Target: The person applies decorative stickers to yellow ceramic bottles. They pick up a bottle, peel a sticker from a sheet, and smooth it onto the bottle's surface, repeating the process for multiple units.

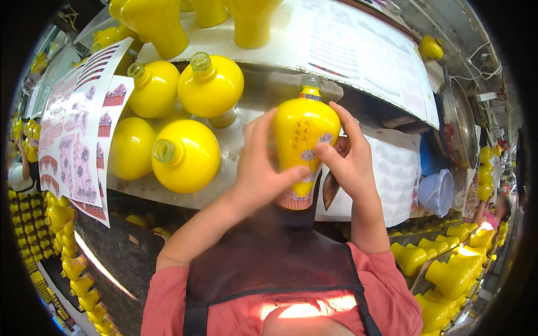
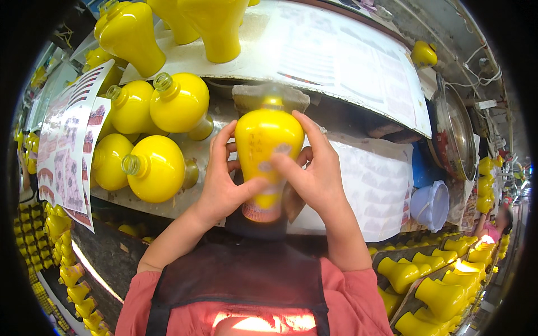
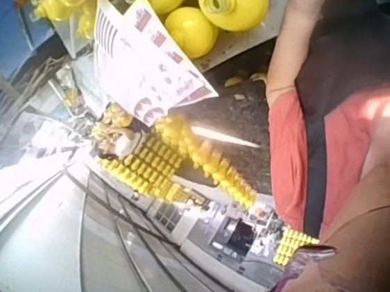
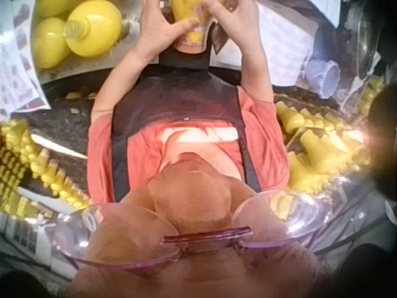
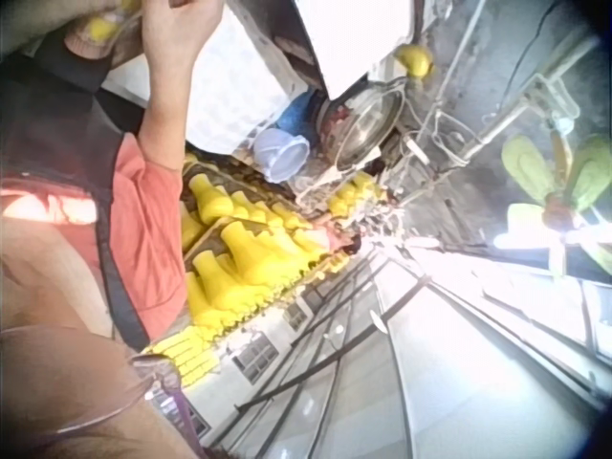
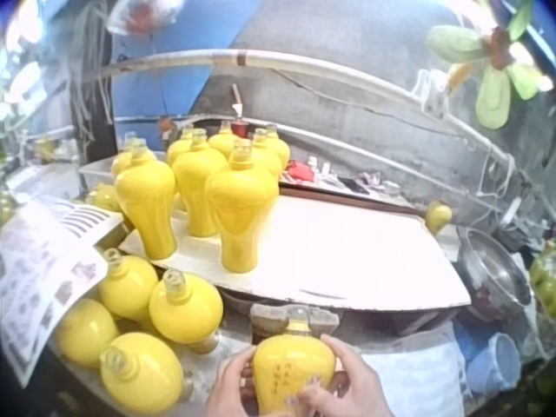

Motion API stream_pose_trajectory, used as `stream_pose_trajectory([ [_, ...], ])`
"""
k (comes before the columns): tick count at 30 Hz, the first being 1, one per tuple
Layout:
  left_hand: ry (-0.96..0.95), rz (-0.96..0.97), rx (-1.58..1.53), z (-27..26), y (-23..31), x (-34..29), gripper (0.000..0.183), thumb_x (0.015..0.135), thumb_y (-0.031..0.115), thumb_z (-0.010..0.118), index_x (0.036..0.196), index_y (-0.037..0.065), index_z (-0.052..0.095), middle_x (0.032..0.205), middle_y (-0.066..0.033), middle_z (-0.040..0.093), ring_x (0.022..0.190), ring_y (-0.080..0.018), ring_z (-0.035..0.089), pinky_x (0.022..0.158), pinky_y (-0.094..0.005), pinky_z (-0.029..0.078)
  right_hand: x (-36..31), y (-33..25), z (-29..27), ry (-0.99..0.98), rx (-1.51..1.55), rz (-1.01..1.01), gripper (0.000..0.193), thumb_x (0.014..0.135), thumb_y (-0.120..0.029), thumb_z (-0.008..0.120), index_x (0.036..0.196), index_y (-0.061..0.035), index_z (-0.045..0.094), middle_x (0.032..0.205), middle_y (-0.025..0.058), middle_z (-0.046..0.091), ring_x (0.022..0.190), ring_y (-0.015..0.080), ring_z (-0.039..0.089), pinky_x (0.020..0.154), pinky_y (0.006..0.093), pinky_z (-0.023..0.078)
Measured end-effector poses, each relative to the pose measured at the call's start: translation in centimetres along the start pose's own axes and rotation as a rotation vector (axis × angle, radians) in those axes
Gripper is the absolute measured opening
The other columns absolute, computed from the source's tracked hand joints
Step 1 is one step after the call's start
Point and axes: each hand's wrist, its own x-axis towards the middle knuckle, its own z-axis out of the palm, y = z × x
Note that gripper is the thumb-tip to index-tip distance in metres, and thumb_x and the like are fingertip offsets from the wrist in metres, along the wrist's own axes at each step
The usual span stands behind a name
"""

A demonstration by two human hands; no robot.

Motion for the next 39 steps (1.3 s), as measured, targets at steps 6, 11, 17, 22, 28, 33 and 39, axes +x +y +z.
stream_pose_trajectory([
  [6, 0.005, 0.006, 0.016, 0.0, -0.1, 0.1, 0.102, 0.070, 0.027, 0.090, 0.153, 0.003, 0.035, 0.144, -0.0199, 0.042, 0.136, -0.0370, 0.044, 0.114, -0.0454, 0.040, 0.0, 0.0, -0.1, -0.002, 0.002, 0.014, 0.077, 0.082, -0.021, 0.080, 0.149, 0.0002, 0.050, 0.126, 0.0147, 0.065, 0.072, 0.0100, 0.059, 0.065, 0.0243, 0.050],
  [11, 0.002, 0.013, 0.021, 0.0, -0.1, 0.0, 0.102, 0.070, 0.026, 0.090, 0.153, 0.003, 0.035, 0.144, -0.0202, 0.042, 0.135, -0.0370, 0.044, 0.114, -0.0454, 0.041, -0.1, 0.0, -0.6, -0.078, -0.082, 0.012, 0.075, 0.091, -0.018, 0.075, 0.155, -0.0010, 0.040, 0.116, 0.0119, 0.068, 0.086, 0.0092, 0.066, 0.075, 0.0235, 0.055],
  [17, -0.064, 0.031, 0.112, -0.4, -0.4, 0.0, 0.110, 0.074, 0.029, 0.091, 0.159, 0.006, 0.024, 0.151, -0.0142, 0.033, 0.132, -0.0283, 0.050, 0.102, -0.0419, 0.052, -0.1, -1.1, -1.8, -0.062, -0.278, -0.094, 0.068, 0.091, -0.020, 0.077, 0.151, -0.0050, 0.049, 0.108, 0.0106, 0.071, 0.076, 0.0086, 0.062, 0.066, 0.0236, 0.052],
  [22, -0.051, 0.048, 0.120, -0.2, -0.4, -0.1, 0.110, 0.074, 0.026, 0.091, 0.160, 0.007, 0.025, 0.150, -0.0142, 0.035, 0.130, -0.0284, 0.051, 0.101, -0.0423, 0.052, 0.0, -2.6, -1.8, -0.077, -0.488, -0.570, 0.048, 0.088, -0.010, 0.078, 0.135, -0.0104, 0.068, 0.131, 0.0183, 0.066, 0.090, 0.0184, 0.069, 0.073, 0.0307, 0.056],
  [28, 0.010, 0.034, 0.078, 0.2, 0.0, -0.1, 0.106, 0.068, 0.029, 0.092, 0.153, 0.002, 0.034, 0.146, -0.0227, 0.042, 0.136, -0.0402, 0.043, 0.115, -0.0476, 0.038, 0.9, -4.0, -1.2, -0.137, -0.819, -0.705, 0.053, 0.079, -0.015, 0.083, 0.130, -0.0161, 0.071, 0.127, 0.0209, 0.067, 0.093, 0.0312, 0.073, 0.074, 0.0369, 0.059],
  [33, 0.009, 0.055, 0.085, 0.3, 0.0, -0.1, 0.106, 0.069, 0.029, 0.091, 0.154, 0.001, 0.033, 0.146, -0.0236, 0.041, 0.137, -0.0412, 0.043, 0.116, -0.0484, 0.038, 1.2, -4.1, -1.2, -0.140, -0.778, -0.590, 0.054, 0.079, -0.016, 0.082, 0.132, -0.0164, 0.070, 0.122, 0.0189, 0.067, 0.086, 0.0291, 0.072, 0.071, 0.0373, 0.058],
  [39, -0.011, 0.040, 0.006, 0.2, -0.3, -0.4, 0.107, 0.079, 0.035, 0.084, 0.159, -0.002, 0.024, 0.151, -0.0272, 0.037, 0.141, -0.0434, 0.038, 0.118, -0.0492, 0.034, 1.0, -2.1, -2.7, -0.081, -0.460, -0.276, 0.052, 0.091, -0.006, 0.068, 0.142, -0.0077, 0.061, 0.079, -0.0035, 0.053, 0.064, 0.0050, 0.047, 0.057, 0.0188, 0.038],
])
